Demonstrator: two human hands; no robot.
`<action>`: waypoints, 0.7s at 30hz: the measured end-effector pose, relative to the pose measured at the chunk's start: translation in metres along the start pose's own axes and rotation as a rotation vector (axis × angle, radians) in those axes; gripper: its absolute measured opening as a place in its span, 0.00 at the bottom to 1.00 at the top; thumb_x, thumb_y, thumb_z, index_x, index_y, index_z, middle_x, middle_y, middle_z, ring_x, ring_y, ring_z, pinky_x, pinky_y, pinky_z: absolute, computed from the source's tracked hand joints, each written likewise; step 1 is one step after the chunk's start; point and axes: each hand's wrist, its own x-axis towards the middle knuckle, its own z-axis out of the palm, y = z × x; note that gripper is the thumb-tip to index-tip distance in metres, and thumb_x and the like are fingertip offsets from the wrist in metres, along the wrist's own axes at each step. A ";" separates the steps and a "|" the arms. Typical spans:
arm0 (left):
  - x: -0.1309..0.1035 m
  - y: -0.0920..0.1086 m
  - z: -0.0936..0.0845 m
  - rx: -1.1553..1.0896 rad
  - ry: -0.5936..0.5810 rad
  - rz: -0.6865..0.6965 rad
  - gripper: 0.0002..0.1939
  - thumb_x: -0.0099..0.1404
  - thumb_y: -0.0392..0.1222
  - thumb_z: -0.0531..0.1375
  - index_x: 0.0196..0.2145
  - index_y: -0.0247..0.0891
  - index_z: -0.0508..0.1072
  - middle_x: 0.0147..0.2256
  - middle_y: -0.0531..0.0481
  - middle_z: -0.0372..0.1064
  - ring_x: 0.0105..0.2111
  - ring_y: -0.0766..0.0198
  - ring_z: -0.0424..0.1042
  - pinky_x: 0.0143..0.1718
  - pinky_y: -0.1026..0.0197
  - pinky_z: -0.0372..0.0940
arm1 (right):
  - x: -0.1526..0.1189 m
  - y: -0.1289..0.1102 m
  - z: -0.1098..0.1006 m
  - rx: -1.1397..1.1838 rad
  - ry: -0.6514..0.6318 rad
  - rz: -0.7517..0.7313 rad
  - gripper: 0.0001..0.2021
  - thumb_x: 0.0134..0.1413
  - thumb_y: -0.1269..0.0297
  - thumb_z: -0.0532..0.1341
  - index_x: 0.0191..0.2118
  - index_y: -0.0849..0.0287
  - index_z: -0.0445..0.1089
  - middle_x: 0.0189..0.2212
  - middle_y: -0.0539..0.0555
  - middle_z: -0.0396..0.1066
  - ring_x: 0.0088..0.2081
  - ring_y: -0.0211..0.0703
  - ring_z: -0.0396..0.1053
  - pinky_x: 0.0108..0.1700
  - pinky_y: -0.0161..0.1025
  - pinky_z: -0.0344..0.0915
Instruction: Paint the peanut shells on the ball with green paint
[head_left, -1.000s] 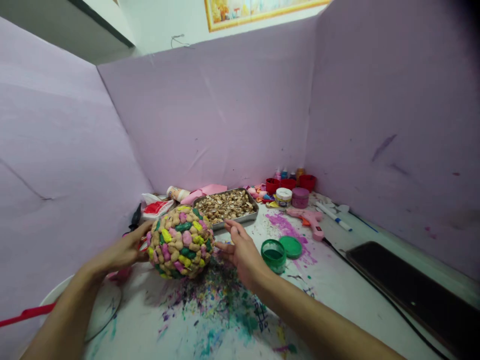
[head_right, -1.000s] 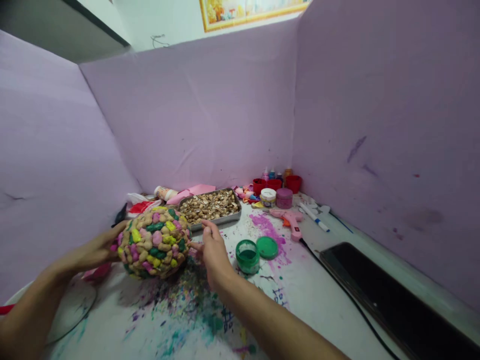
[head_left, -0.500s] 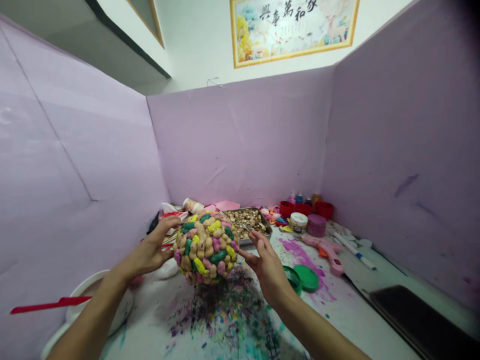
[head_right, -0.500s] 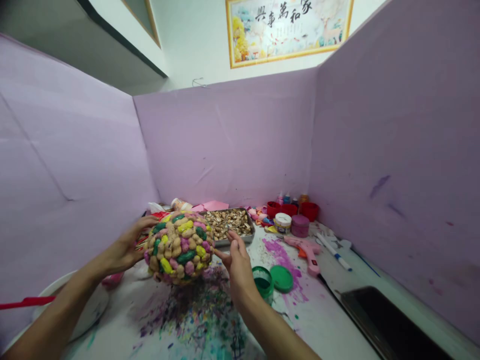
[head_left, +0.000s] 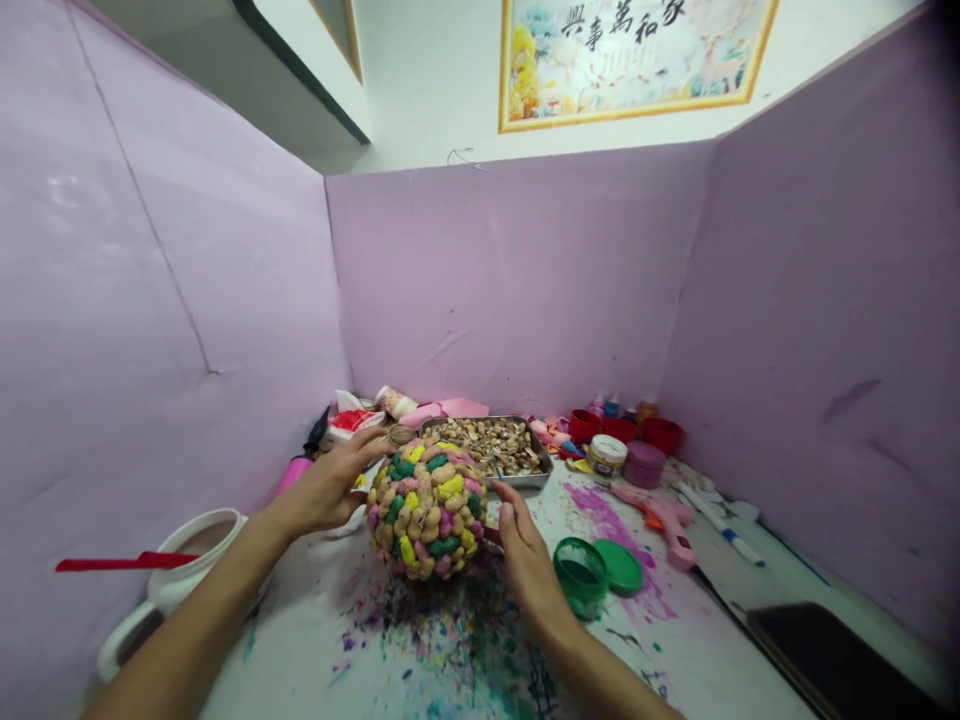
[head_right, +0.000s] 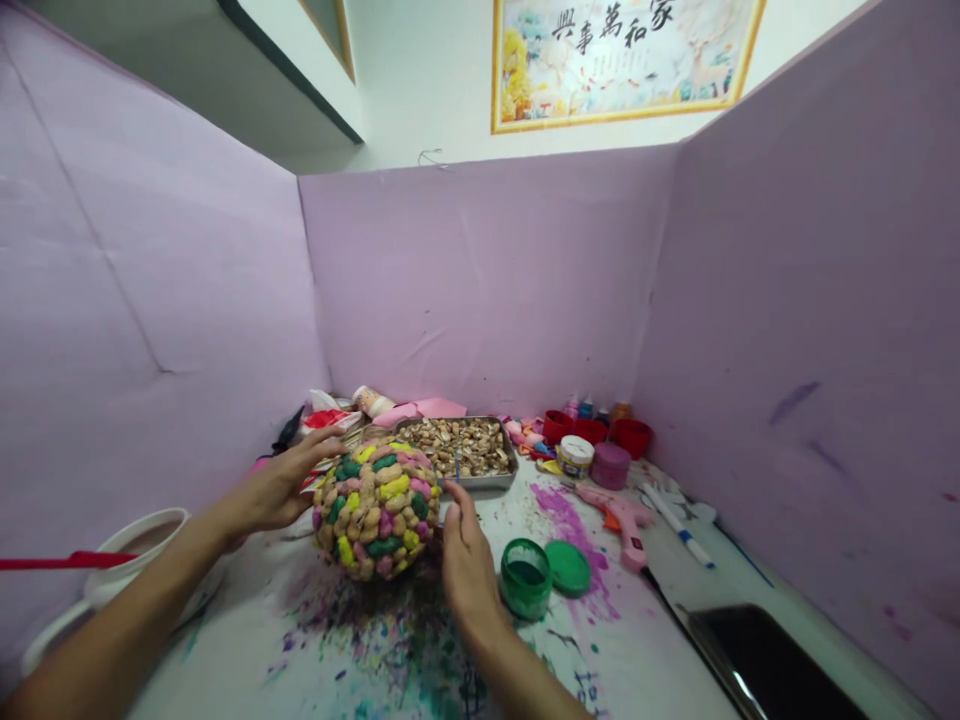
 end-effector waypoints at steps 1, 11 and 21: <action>0.000 0.000 0.000 0.006 0.001 0.005 0.36 0.53 0.23 0.55 0.57 0.45 0.53 0.61 0.41 0.48 0.60 0.49 0.55 0.56 0.48 0.59 | -0.001 -0.001 0.000 -0.070 -0.010 -0.004 0.27 0.57 0.43 0.49 0.55 0.54 0.64 0.56 0.56 0.66 0.58 0.51 0.62 0.59 0.48 0.57; 0.009 0.023 -0.011 0.018 -0.003 0.063 0.37 0.52 0.22 0.55 0.57 0.45 0.56 0.61 0.43 0.50 0.61 0.51 0.54 0.57 0.49 0.58 | 0.003 -0.097 -0.057 -0.491 0.222 -0.277 0.26 0.58 0.47 0.46 0.47 0.60 0.71 0.42 0.60 0.76 0.43 0.52 0.74 0.43 0.45 0.67; 0.016 0.039 -0.017 0.025 -0.075 0.045 0.32 0.55 0.23 0.54 0.56 0.43 0.58 0.60 0.41 0.53 0.58 0.50 0.59 0.53 0.47 0.61 | 0.023 -0.115 -0.120 -1.075 0.003 0.021 0.19 0.54 0.53 0.55 0.18 0.57 0.68 0.17 0.54 0.73 0.20 0.43 0.68 0.23 0.35 0.58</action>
